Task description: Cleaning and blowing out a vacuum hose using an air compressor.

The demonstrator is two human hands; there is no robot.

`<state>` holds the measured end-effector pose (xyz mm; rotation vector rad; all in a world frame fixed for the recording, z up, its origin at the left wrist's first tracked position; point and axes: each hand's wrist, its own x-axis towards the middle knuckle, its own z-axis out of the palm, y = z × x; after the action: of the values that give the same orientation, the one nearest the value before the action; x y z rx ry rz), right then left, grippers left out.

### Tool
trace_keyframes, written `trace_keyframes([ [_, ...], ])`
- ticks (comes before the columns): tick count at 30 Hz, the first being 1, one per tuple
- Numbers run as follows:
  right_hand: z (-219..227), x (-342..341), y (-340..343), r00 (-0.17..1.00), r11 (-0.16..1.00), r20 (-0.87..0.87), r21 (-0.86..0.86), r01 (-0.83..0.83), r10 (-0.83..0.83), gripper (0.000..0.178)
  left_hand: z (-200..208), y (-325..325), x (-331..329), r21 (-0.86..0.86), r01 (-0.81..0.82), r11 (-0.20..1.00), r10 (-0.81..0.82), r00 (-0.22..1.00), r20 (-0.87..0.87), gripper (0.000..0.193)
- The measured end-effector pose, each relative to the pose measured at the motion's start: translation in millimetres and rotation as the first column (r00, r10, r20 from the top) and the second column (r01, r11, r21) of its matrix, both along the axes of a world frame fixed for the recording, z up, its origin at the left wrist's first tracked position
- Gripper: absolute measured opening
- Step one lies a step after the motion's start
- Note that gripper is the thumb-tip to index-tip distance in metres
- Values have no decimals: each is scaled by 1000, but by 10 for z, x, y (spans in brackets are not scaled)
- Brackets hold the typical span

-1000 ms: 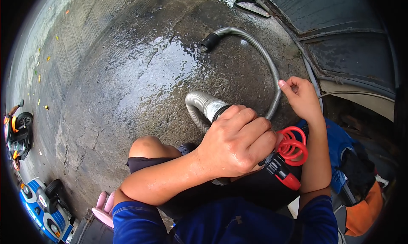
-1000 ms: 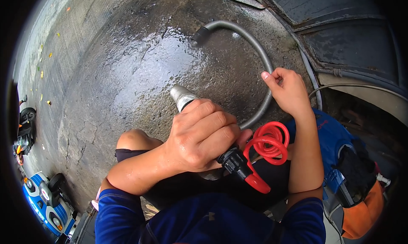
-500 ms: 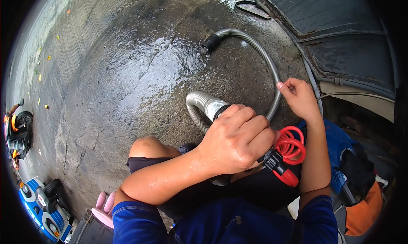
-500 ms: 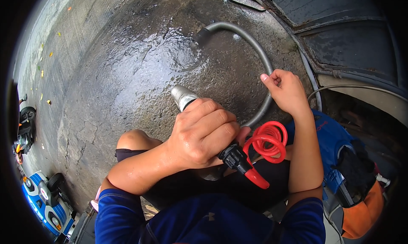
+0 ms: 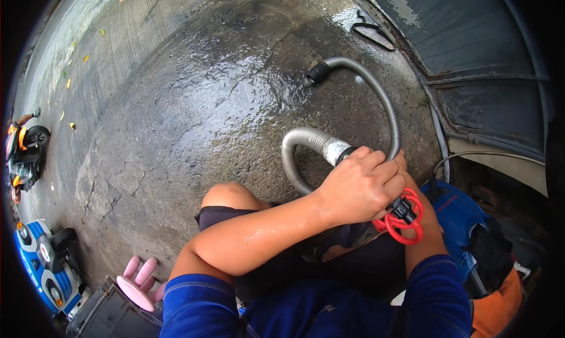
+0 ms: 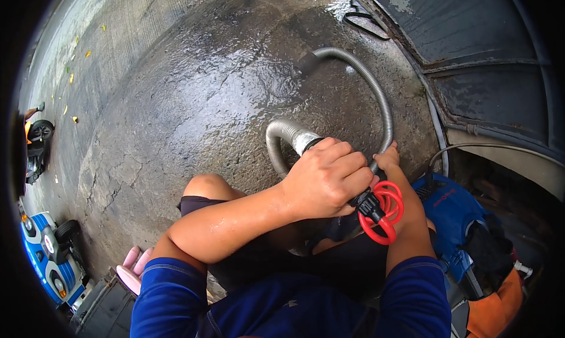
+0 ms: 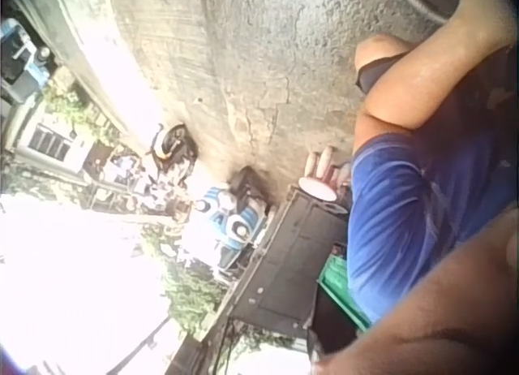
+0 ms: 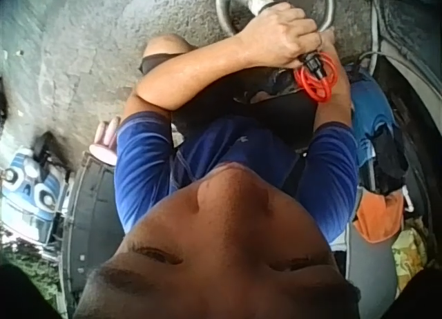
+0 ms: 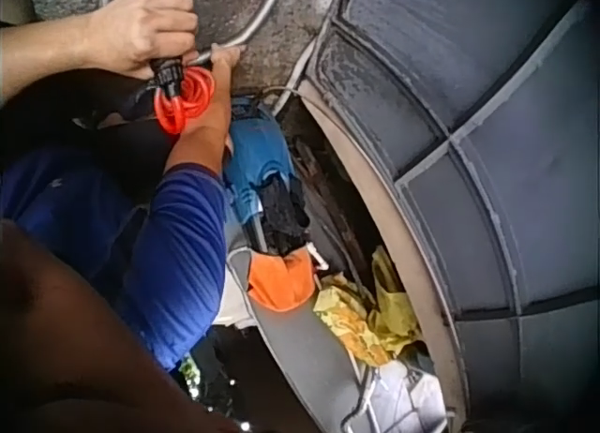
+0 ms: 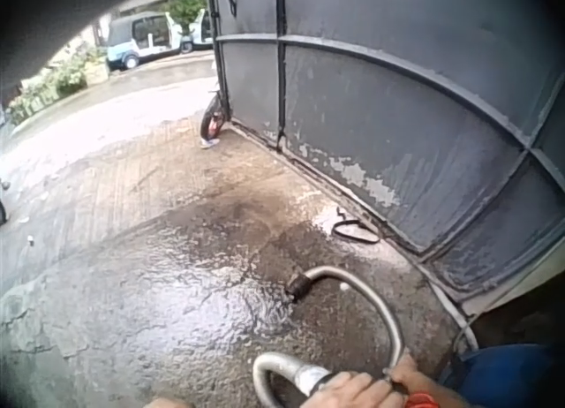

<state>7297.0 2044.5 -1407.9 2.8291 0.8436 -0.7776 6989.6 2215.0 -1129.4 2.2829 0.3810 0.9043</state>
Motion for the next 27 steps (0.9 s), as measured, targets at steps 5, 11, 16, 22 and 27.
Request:
trace_keyframes([
  [5,611,133,547,656,665,-577,244,706,-486,27,-20,32,-49,11,-39,999,38,998,40,25],
  [11,1953,-25,1227,811,569,-580,643,512,-74,30,81,101,-92,-18,-30,999,30,1000,3,26],
  [16,2562,-246,1477,936,482,-328,845,229,130,46,52,124,-85,27,-84,996,83,996,46,21],
  [22,2987,-429,1682,957,301,-202,944,133,210,50,14,149,-88,65,-143,988,141,989,44,21],
  [27,3092,-554,1705,965,235,-175,964,127,197,51,35,106,-137,-87,-121,989,110,986,-124,21],
])
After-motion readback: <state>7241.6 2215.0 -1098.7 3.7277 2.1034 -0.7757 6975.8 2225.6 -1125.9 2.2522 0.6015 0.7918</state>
